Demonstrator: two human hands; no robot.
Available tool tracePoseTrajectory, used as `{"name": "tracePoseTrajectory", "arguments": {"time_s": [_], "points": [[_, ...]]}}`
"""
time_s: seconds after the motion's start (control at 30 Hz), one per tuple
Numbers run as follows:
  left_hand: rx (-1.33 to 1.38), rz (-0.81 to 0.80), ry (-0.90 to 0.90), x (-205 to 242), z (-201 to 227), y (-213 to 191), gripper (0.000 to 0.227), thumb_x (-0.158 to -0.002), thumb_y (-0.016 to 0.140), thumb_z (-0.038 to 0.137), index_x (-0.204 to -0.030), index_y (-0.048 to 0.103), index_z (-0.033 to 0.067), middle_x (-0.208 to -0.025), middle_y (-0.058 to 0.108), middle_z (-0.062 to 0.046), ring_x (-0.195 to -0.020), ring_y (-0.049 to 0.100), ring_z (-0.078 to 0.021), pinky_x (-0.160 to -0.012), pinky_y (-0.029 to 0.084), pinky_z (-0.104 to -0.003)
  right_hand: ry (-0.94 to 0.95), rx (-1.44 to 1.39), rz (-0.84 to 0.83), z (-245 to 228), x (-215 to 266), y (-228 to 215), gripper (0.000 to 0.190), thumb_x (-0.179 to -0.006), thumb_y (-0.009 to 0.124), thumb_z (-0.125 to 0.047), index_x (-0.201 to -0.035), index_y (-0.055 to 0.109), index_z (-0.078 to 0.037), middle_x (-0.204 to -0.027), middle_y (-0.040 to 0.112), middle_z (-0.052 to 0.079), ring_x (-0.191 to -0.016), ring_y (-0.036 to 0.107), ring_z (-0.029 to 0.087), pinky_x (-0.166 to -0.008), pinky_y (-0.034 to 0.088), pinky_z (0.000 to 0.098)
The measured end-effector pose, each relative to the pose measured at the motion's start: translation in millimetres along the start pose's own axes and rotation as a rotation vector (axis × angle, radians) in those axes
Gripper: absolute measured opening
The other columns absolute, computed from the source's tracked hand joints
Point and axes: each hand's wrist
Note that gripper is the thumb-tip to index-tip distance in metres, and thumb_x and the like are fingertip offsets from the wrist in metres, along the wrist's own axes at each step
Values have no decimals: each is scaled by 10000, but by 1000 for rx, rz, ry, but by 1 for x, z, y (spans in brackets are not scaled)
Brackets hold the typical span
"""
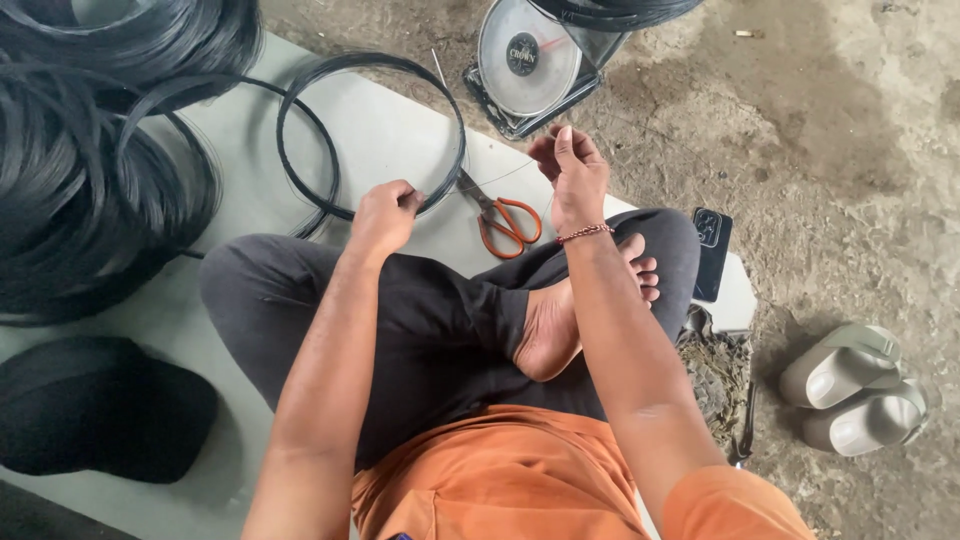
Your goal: The person sits cross-legged on the floor and cuts lengths of black cable from a large coil using orange-handled scissors. They repeatedly measure, cut, and place the cut pieces onto a nearby scale.
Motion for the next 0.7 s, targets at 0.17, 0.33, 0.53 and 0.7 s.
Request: {"name": "tracePoseTrajectory", "arguments": {"time_s": [0.17, 0.33, 0.53, 0.7], "points": [[70, 18, 0, -18, -20, 5, 289, -1026, 584, 408, -1004, 740, 165, -920, 735, -83, -974, 705, -331, -849, 548, -485, 6, 26, -10, 2, -1, 1, 207, -1008, 665, -341, -1088, 727, -161, -917, 812, 69, -855, 813, 193, -785, 588, 266], [185, 63, 9, -9, -6, -3, 419, -1092, 459, 428, -1221, 685, 99, -1002, 728, -107, -1000, 687, -300, -896, 541, -480, -64, 6, 9, 3, -6, -3, 190, -1014, 662, -295, -1087, 732, -134, -901, 810, 76, -842, 810, 185, -783, 582, 248], [-596, -52, 180, -37, -11, 35, 489, -986, 636, 409, -1343, 497, 107, -1309, 638, -189, -1295, 571, -375, -1103, 417, -520, -330, -112, 33, 4, -1, -4, 180, -1041, 620, -203, -1080, 714, -55, -851, 770, 141, -813, 802, 259, -800, 650, 345], [-712, -128, 124, -94, -58, 89, 244, -1009, 465, 247, -1164, 621, 141, -1130, 721, -112, -1130, 688, -327, -977, 503, -477, -479, 173, -94, 0, 17, 6, 158, -1057, 600, -77, -985, 721, -4, -723, 671, 115, -601, 674, 174, -548, 617, 305]]}}
Point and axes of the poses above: each hand's wrist, its own x-axis away from the middle knuckle, its own y-axis out of the palm, z = x × y
